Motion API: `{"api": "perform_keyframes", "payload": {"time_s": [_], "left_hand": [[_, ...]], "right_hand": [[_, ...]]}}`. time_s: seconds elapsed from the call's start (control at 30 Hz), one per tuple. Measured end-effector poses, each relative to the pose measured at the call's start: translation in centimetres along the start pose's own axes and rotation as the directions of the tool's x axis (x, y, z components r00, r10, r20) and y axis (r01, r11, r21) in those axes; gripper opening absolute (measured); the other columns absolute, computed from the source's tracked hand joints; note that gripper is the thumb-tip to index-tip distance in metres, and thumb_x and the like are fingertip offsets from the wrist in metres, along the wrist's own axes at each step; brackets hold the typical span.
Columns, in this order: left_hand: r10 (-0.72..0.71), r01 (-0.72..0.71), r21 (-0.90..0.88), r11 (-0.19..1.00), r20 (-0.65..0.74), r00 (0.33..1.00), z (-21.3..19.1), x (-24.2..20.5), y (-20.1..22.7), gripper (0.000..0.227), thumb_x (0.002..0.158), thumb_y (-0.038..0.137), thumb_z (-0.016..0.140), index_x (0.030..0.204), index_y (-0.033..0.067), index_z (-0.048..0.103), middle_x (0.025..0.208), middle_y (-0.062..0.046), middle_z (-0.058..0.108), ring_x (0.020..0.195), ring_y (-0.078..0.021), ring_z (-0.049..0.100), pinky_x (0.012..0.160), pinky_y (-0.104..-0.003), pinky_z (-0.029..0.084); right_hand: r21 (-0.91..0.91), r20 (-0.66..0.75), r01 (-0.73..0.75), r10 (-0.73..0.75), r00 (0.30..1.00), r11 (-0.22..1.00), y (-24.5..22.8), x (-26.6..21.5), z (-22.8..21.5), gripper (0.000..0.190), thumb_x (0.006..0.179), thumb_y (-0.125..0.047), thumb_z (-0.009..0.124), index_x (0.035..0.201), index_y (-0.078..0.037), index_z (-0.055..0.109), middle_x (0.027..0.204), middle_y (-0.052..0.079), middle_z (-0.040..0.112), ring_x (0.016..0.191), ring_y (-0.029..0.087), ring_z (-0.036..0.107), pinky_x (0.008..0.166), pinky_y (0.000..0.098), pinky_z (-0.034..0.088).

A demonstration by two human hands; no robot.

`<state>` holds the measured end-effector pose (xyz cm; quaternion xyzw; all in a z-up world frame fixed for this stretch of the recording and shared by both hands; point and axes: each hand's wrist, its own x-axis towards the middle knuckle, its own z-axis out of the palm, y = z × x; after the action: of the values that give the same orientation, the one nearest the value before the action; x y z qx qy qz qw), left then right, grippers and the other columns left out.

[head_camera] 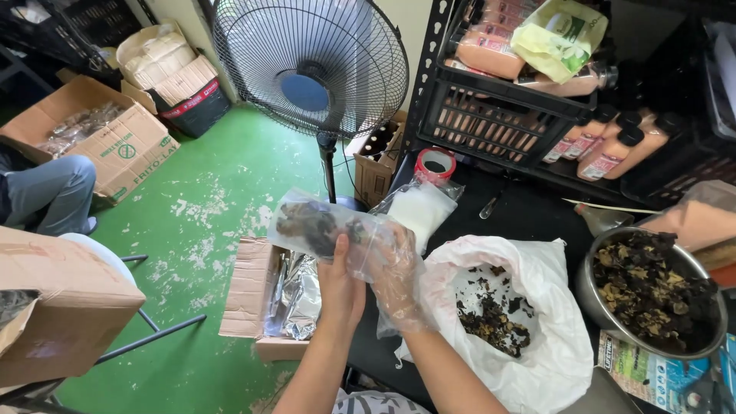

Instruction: The person scoops a dark, crumbly food substance from a large white bag into small clear plastic bags. They place each filled bag onto a digital scale to measure the weight, then set the weighed bags aside on the table.

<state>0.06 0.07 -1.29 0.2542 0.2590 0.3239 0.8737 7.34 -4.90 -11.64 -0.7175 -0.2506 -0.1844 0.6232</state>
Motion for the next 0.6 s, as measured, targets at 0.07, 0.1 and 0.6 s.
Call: {"api": "perform_keyframes", "payload": {"time_s": [0.07, 0.1, 0.6], "left_hand": [[-0.007, 0.007, 0.004, 1.000, 0.013, 1.000, -1.4, 0.8, -1.7, 0.038, 0.098, 0.021, 0.066, 0.131, 0.0030, 0.064, 0.120, -0.010, 0.072, 0.111, -0.0194, 0.067, 0.100, -0.036, 0.053], [-0.005, 0.005, 0.000, 1.000, 0.009, 1.000, -1.2, 0.8, -1.7, 0.038, 0.098, 0.021, 0.066, 0.131, 0.0030, 0.064, 0.120, -0.010, 0.072, 0.111, -0.0194, 0.067, 0.100, -0.036, 0.053], [-0.172, 0.171, 0.025, 0.985, 0.183, 0.968, -2.1, 1.3, -3.3, 0.047, 0.103, 0.029, 0.055, 0.145, 0.0077, 0.051, 0.136, -0.011, 0.065, 0.125, -0.0265, 0.061, 0.107, -0.042, 0.051]], "right_hand": [[0.102, 0.008, -0.002, 0.001, 1.000, 0.995, 0.6, 0.5, -0.2, 0.040, 0.078, -0.007, 0.087, 0.113, 0.002, 0.070, 0.102, 0.014, 0.061, 0.097, 0.028, 0.065, 0.096, 0.0436, 0.051], [0.102, 0.013, -0.001, 0.000, 1.000, 0.995, 3.9, 0.2, 0.8, 0.040, 0.078, -0.007, 0.087, 0.113, 0.002, 0.070, 0.102, 0.014, 0.061, 0.097, 0.028, 0.065, 0.096, 0.0436, 0.051], [0.129, 0.243, -0.104, 0.070, 0.968, 0.986, 7.6, -0.4, -1.7, 0.073, 0.065, -0.005, 0.092, 0.131, -0.004, 0.062, 0.117, 0.016, 0.065, 0.108, 0.024, 0.062, 0.106, 0.0376, 0.044]]}}
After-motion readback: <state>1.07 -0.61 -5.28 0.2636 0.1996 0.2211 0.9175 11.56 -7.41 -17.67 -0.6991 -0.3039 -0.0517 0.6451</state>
